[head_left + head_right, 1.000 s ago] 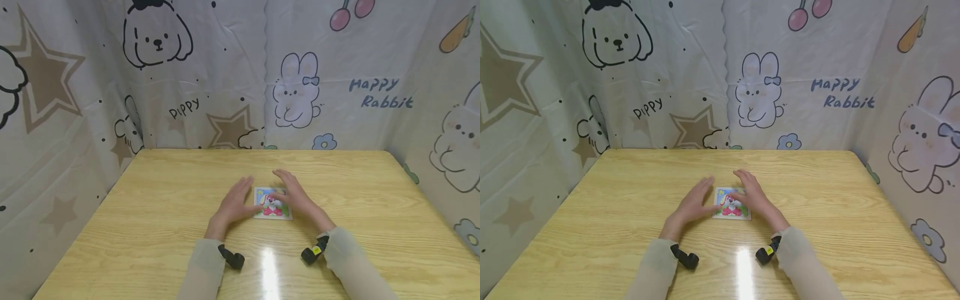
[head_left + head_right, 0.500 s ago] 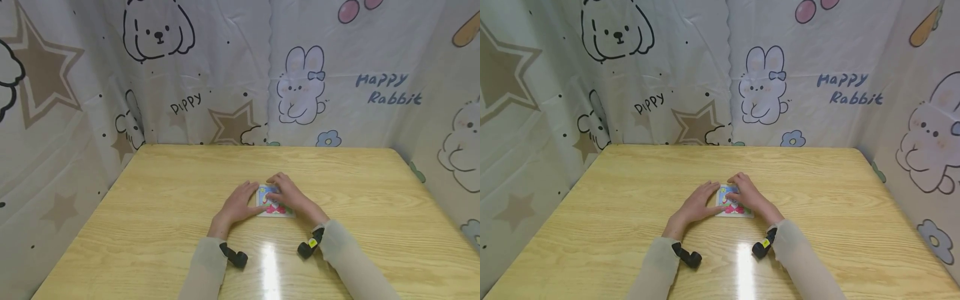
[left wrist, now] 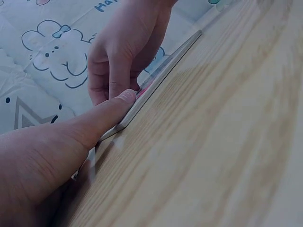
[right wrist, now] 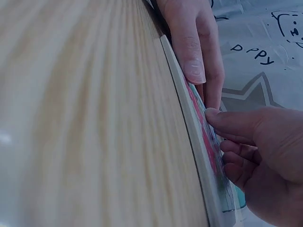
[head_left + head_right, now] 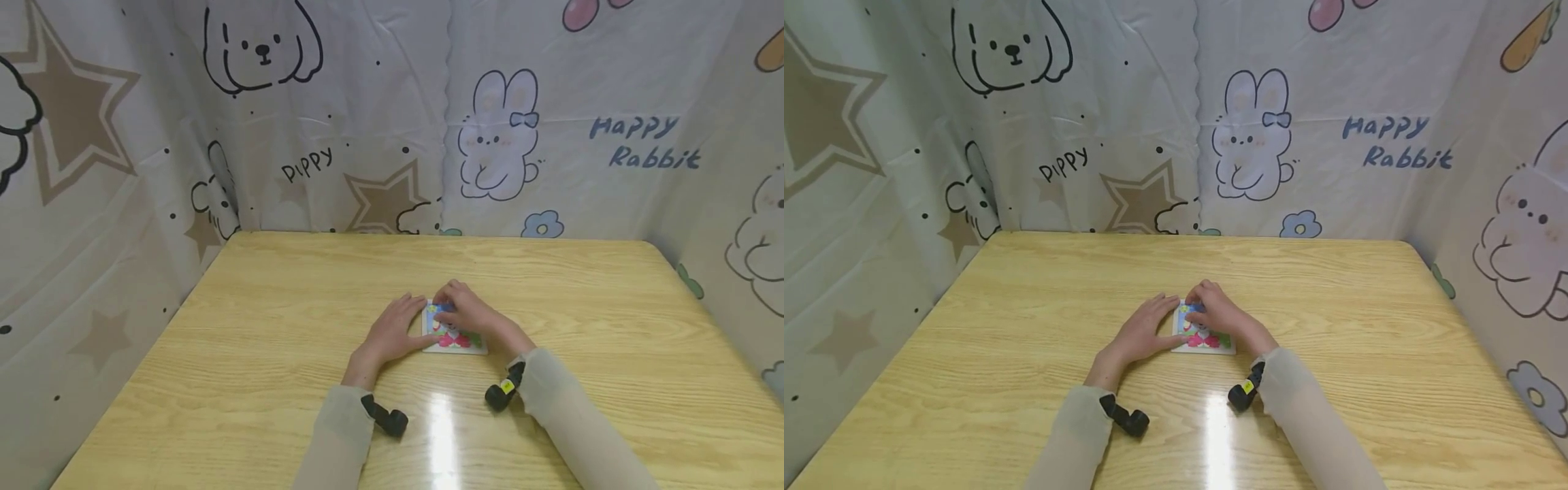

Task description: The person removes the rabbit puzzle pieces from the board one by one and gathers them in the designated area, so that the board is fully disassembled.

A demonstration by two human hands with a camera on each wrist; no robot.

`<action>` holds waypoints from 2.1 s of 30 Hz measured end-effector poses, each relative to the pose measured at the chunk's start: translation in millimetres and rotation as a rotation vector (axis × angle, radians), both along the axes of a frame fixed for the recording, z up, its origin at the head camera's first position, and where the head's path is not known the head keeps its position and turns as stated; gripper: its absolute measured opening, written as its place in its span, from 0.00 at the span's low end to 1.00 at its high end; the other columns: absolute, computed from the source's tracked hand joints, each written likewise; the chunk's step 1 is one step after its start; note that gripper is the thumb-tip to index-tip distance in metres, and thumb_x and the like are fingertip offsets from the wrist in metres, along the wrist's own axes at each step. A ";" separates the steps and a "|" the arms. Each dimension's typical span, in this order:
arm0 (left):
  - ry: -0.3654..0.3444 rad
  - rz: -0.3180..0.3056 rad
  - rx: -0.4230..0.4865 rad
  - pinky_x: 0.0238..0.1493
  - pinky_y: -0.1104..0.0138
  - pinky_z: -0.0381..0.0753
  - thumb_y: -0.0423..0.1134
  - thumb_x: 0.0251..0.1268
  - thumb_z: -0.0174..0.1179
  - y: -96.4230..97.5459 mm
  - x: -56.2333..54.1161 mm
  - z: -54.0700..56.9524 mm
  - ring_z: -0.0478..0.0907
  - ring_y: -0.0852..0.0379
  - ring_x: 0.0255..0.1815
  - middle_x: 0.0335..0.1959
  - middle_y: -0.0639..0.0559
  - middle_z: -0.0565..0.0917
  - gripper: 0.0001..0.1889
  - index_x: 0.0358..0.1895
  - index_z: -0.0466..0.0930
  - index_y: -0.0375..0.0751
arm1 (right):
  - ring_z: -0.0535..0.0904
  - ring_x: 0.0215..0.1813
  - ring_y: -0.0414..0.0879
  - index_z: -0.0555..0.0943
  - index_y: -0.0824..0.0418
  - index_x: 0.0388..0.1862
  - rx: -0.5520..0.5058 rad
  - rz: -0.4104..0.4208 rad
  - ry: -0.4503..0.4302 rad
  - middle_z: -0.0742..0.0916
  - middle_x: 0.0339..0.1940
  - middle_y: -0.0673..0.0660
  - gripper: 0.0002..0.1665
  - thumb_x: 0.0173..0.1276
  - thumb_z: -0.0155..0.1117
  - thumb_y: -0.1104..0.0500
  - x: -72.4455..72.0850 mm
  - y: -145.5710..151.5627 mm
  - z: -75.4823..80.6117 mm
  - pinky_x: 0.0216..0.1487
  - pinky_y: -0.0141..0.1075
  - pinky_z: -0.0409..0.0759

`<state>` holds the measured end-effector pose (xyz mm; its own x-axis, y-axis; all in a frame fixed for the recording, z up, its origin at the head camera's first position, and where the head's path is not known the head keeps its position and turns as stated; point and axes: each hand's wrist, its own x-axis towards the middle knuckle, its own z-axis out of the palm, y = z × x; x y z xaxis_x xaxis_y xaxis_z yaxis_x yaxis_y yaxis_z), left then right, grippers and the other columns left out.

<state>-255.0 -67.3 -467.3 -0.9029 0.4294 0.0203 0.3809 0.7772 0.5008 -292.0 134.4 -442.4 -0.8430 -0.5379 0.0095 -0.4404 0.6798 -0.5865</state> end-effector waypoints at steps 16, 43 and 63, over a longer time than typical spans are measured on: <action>-0.014 0.014 -0.010 0.84 0.56 0.47 0.64 0.61 0.60 1.5 -0.5 0.6 0.49 0.52 0.82 0.78 0.53 0.62 0.43 0.76 0.59 0.48 | 0.71 0.51 0.49 0.74 0.65 0.52 -0.029 0.001 -0.119 0.76 0.51 0.60 0.16 0.69 0.63 0.61 -4.1 -1.4 3.2 0.55 0.39 0.76; -0.010 0.015 0.013 0.83 0.55 0.47 0.64 0.61 0.60 0.8 1.8 1.9 0.49 0.50 0.82 0.78 0.52 0.62 0.43 0.75 0.60 0.49 | 0.81 0.47 0.51 0.77 0.65 0.49 -0.221 -0.067 -0.014 0.80 0.48 0.62 0.12 0.66 0.64 0.68 4.6 -0.4 -5.6 0.45 0.34 0.83; -0.031 0.028 0.016 0.83 0.55 0.47 0.65 0.60 0.60 1.9 2.0 3.6 0.49 0.51 0.82 0.78 0.54 0.61 0.43 0.75 0.60 0.50 | 0.81 0.54 0.55 0.75 0.64 0.51 -0.282 -0.104 -0.062 0.79 0.52 0.62 0.13 0.69 0.60 0.67 9.1 23.9 -7.1 0.56 0.46 0.84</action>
